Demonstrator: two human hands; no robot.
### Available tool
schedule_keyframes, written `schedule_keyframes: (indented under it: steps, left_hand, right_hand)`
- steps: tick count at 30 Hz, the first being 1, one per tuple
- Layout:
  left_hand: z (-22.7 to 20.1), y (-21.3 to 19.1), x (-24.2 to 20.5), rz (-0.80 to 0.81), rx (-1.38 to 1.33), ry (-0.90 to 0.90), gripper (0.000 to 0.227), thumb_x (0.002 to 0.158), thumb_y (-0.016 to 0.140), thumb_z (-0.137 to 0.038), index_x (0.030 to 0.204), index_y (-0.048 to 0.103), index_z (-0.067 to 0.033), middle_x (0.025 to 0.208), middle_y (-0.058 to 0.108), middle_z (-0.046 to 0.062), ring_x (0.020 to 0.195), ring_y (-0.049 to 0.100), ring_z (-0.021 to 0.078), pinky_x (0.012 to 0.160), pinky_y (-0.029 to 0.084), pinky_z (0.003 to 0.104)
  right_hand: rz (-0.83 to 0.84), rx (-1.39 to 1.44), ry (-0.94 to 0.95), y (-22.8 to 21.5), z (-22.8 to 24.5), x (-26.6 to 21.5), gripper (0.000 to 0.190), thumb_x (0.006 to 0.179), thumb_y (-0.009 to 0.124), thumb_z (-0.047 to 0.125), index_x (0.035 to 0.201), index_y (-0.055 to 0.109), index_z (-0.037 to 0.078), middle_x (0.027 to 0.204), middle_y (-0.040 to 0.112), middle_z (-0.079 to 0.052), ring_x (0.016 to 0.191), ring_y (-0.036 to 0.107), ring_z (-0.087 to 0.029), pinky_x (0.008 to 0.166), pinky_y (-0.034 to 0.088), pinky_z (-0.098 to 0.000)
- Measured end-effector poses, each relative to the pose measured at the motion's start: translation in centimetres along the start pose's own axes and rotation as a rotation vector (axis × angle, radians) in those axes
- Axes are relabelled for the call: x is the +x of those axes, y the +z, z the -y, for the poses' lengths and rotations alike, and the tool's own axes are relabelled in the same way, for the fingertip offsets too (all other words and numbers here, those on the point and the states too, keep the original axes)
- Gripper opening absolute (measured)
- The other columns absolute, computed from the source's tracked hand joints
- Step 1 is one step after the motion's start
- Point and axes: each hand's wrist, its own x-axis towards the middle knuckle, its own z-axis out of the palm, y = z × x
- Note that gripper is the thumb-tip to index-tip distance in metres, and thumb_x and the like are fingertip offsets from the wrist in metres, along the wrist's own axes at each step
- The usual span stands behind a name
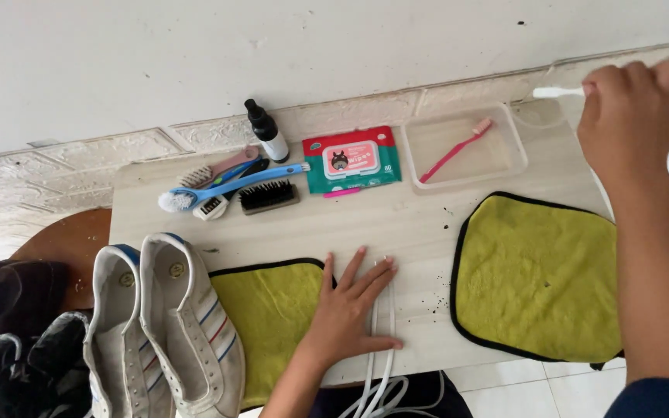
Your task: Scrubbing white shoe laces with a toothbrush and cleaning solution on a table to remove dirt and stains.
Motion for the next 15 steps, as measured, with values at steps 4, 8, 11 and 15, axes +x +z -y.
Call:
schedule_keyframes:
  steps: [4, 8, 11, 15]
  left_hand:
    - [0.0, -0.3, 0.2, 0.029, 0.005, -0.005, 0.107, 0.067, 0.067, -0.073, 0.148, 0.038, -0.0096, 0.155, 0.038, 0.002, 0.148, 0.015, 0.0323, 0.112, -0.001, 0.068]
    - [0.0, -0.1, 0.0, 0.0, -0.013, -0.002, 0.106, 0.066, 0.071, -0.072, 0.146, 0.041, -0.0096, 0.155, 0.038, 0.002, 0.148, 0.018, 0.0332, 0.112, 0.001, 0.068]
    - [0.1, -0.2, 0.0, 0.002, -0.027, -0.008, 0.106, 0.066, 0.07, -0.072, 0.146, 0.041, -0.0099, 0.156, 0.035, 0.002, 0.148, 0.016, 0.0332, 0.113, 0.0, 0.066]
    - [0.0, -0.4, 0.0, 0.022, -0.028, -0.009, 0.106, 0.068, 0.069, -0.072, 0.148, 0.039, -0.0091, 0.157, 0.034, 0.004, 0.148, 0.015, 0.0324, 0.113, 0.0, 0.065]
  right_hand:
    - [0.067, 0.332, 0.121, -1.2, 0.7, -1.6, 0.012, 0.12, 0.076, 0.021, 0.111, 0.069, 0.017, 0.098, 0.069, 0.004, 0.112, 0.054, -0.031, 0.1, 0.026, -0.0429]
    - [0.4, 0.526, 0.298, -0.9, 1.2, -0.5, 0.037, 0.105, 0.067, 0.052, 0.116, 0.066, 0.016, 0.095, 0.068, -0.009, 0.109, 0.049, -0.036, 0.088, 0.022, -0.0429]
    - [0.542, 0.534, 0.307, 1.4, 1.2, -0.7, 0.049, 0.091, 0.068, 0.059, 0.121, 0.065, 0.02, 0.097, 0.068, -0.013, 0.105, 0.051, -0.038, 0.085, 0.025, -0.0453]
    - [0.545, 0.583, 0.298, 3.0, 2.1, -1.0, 0.013, 0.093, 0.073, 0.025, 0.104, 0.07, 0.019, 0.092, 0.073, -0.006, 0.087, 0.067, -0.028, 0.083, 0.031, -0.0441]
